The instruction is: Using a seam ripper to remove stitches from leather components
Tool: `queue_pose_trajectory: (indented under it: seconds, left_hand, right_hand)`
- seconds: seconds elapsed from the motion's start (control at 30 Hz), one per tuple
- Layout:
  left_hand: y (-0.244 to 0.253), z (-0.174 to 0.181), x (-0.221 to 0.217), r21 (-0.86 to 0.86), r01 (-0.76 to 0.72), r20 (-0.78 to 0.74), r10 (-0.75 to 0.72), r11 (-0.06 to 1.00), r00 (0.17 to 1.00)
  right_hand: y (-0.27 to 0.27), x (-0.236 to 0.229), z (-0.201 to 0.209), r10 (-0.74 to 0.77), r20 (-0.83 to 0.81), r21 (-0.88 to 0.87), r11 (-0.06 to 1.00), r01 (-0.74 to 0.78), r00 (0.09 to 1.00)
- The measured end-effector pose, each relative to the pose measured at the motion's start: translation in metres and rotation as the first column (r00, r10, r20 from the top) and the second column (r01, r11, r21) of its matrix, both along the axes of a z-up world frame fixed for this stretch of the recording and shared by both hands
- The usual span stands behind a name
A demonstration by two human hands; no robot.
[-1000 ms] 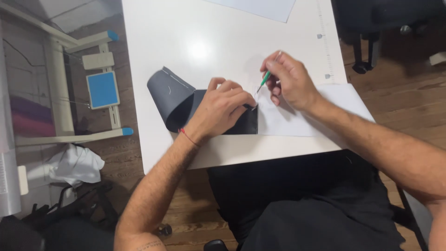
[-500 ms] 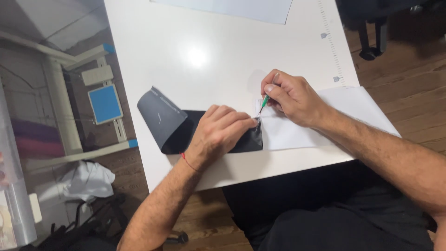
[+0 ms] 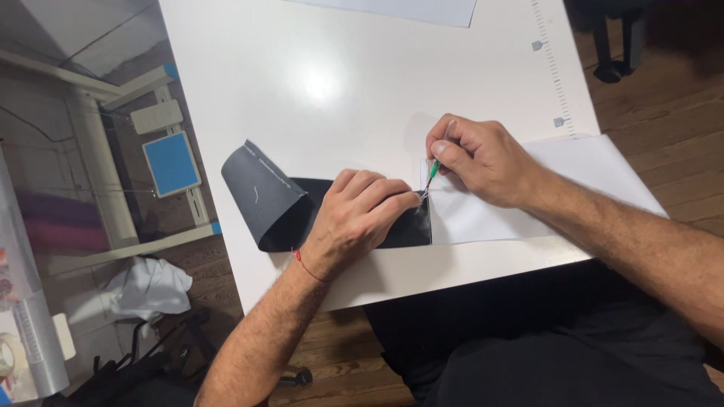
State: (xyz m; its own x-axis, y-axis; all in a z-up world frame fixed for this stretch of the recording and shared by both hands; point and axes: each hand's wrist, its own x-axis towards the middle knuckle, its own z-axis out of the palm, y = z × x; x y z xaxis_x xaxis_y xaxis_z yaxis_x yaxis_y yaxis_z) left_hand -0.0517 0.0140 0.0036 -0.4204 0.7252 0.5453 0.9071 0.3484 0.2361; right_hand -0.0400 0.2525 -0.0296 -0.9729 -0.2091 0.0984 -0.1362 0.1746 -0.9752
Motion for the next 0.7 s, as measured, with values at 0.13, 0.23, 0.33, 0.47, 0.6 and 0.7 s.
queue_pose_trajectory:
  seconds: [0.13, 0.23, 0.33, 0.47, 0.6, 0.7]
  left_hand:
    - [0.000, -0.004, -0.001, -0.009, 0.007, -0.005, -0.008, 1.000, 1.000]
    - [0.000, -0.009, -0.002, -0.055, -0.001, 0.023, 0.002, 0.998, 1.000]
    - [-0.001, -0.014, -0.002, -0.093, -0.004, 0.062, 0.010, 0.996, 0.998]
    - [-0.001, -0.013, -0.001, -0.112, -0.023, 0.106, 0.035, 0.993, 0.994]
    - [-0.002, -0.011, -0.002, -0.076, -0.005, 0.204, 0.021, 0.997, 0.979]
    - [-0.004, -0.012, 0.000, -0.067, 0.022, 0.141, -0.012, 0.997, 0.990]
  right_hand:
    - [-0.001, -0.001, 0.002, 0.005, 0.009, -0.041, 0.999, -0.005, 1.000]
    - [-0.002, -0.001, 0.009, 0.033, 0.015, -0.044, 0.999, -0.032, 0.999]
    - [-0.005, 0.001, 0.017, 0.050, 0.018, 0.045, 0.998, -0.051, 0.999]
    - [-0.007, 0.002, 0.021, 0.086, 0.011, 0.140, 0.986, -0.086, 0.996]
    - [-0.006, 0.001, 0.021, 0.053, 0.202, -0.046, 0.998, -0.045, 0.978]
    - [-0.005, -0.005, 0.001, 0.040, 0.356, -0.299, 0.951, 0.074, 0.933]
